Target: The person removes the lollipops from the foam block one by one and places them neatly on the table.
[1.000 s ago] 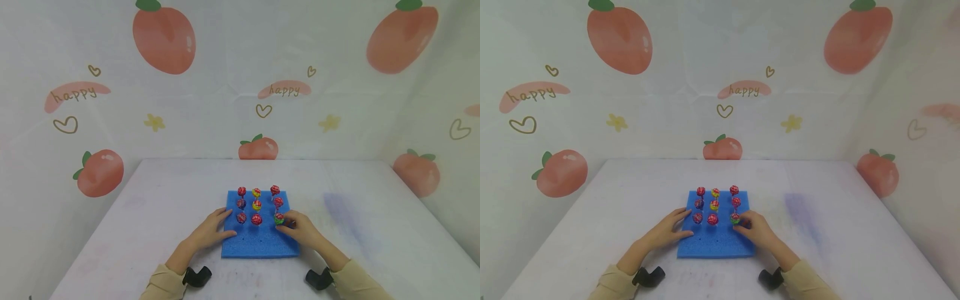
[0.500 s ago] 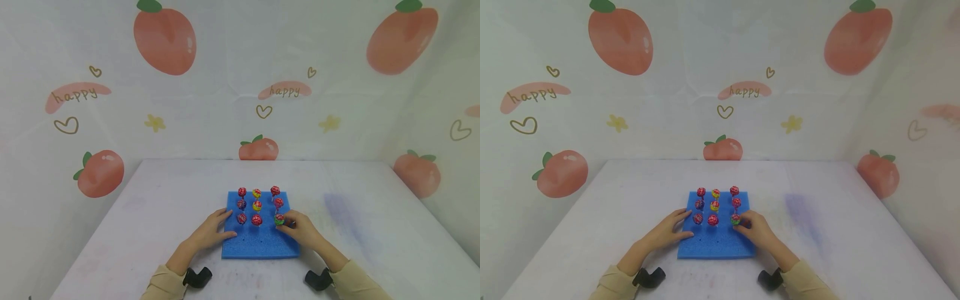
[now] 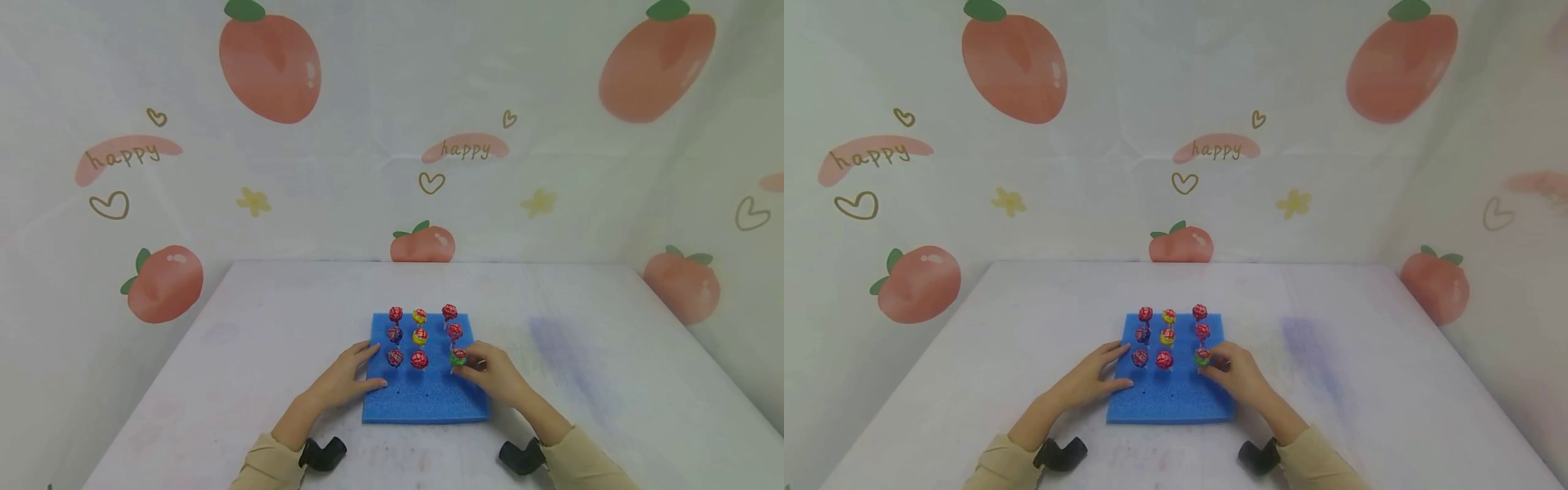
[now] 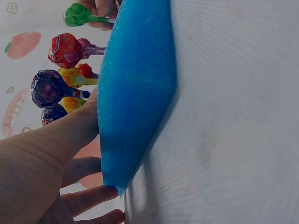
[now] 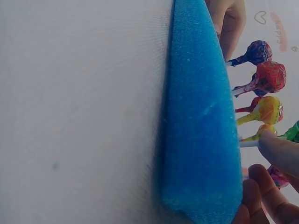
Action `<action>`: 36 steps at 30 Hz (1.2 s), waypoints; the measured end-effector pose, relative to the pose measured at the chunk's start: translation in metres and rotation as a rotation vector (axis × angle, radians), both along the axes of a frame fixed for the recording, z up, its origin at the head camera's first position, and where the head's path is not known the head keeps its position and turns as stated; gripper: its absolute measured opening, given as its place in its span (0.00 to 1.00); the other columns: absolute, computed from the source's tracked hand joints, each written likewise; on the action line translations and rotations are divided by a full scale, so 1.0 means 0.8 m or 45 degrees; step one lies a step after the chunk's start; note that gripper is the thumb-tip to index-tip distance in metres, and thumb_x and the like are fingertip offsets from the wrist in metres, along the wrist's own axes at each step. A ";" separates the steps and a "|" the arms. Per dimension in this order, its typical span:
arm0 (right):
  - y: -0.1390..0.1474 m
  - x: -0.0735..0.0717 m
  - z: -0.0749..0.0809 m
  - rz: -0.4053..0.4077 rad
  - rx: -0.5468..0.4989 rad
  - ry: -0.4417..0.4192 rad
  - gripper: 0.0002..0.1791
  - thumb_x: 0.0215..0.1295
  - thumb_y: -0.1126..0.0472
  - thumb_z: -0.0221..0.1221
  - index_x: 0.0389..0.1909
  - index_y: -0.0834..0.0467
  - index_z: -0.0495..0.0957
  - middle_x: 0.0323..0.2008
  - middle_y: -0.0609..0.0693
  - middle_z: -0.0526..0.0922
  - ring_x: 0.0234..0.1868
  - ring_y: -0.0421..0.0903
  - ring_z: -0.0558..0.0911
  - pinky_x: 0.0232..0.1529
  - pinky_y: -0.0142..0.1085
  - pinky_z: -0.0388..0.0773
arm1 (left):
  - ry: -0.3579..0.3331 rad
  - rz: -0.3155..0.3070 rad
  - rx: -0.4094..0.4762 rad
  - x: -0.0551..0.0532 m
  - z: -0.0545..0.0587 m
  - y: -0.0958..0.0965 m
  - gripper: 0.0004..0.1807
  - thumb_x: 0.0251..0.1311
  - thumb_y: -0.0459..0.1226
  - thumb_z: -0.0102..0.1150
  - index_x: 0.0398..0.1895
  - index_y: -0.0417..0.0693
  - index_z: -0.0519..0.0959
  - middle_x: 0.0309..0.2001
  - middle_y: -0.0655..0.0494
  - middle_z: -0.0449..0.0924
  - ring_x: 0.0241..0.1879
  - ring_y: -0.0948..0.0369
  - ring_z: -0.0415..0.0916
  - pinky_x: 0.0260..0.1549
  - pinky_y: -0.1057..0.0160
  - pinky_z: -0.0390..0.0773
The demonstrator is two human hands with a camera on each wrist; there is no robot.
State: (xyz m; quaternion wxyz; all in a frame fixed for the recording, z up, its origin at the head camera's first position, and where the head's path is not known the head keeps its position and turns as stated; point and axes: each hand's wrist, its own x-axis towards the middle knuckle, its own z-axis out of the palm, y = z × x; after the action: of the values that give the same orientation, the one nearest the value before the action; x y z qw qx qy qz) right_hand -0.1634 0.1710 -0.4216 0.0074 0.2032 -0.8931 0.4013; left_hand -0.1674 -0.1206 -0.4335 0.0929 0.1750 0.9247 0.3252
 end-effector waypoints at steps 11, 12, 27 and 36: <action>0.001 0.000 0.006 -0.046 -0.004 -0.016 0.05 0.57 0.62 0.63 0.33 0.59 0.81 0.32 0.50 0.81 0.33 0.37 0.76 0.36 0.29 0.79 | -0.002 0.006 0.006 0.001 0.004 0.001 0.39 0.55 0.49 0.63 0.67 0.41 0.63 0.68 0.38 0.58 0.69 0.41 0.55 0.64 0.40 0.61; 0.001 0.000 0.007 -0.053 -0.007 -0.016 0.05 0.57 0.62 0.64 0.33 0.58 0.81 0.32 0.50 0.81 0.33 0.37 0.77 0.36 0.29 0.80 | -0.002 0.006 0.004 0.001 0.005 0.001 0.39 0.55 0.49 0.63 0.67 0.41 0.63 0.68 0.38 0.58 0.69 0.41 0.55 0.64 0.40 0.61; 0.007 -0.001 0.018 -0.077 -0.018 0.021 0.05 0.57 0.63 0.63 0.32 0.60 0.80 0.33 0.51 0.81 0.33 0.42 0.80 0.36 0.26 0.78 | -0.007 0.006 0.006 0.000 0.005 0.001 0.39 0.55 0.49 0.62 0.67 0.42 0.62 0.69 0.38 0.58 0.69 0.41 0.54 0.64 0.40 0.60; 0.019 -0.002 0.018 -0.086 -0.053 0.081 0.05 0.57 0.64 0.63 0.34 0.60 0.81 0.33 0.51 0.82 0.33 0.42 0.80 0.37 0.27 0.80 | -0.008 0.003 0.007 0.000 0.003 0.001 0.39 0.55 0.49 0.62 0.67 0.41 0.63 0.69 0.39 0.58 0.69 0.41 0.55 0.64 0.40 0.60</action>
State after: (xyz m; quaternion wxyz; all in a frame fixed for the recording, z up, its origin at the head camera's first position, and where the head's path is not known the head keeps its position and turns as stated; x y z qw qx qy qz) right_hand -0.1654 0.1862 -0.4070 0.0538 0.1853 -0.8903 0.4125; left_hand -0.1674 -0.1194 -0.4313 0.0950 0.1732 0.9237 0.3282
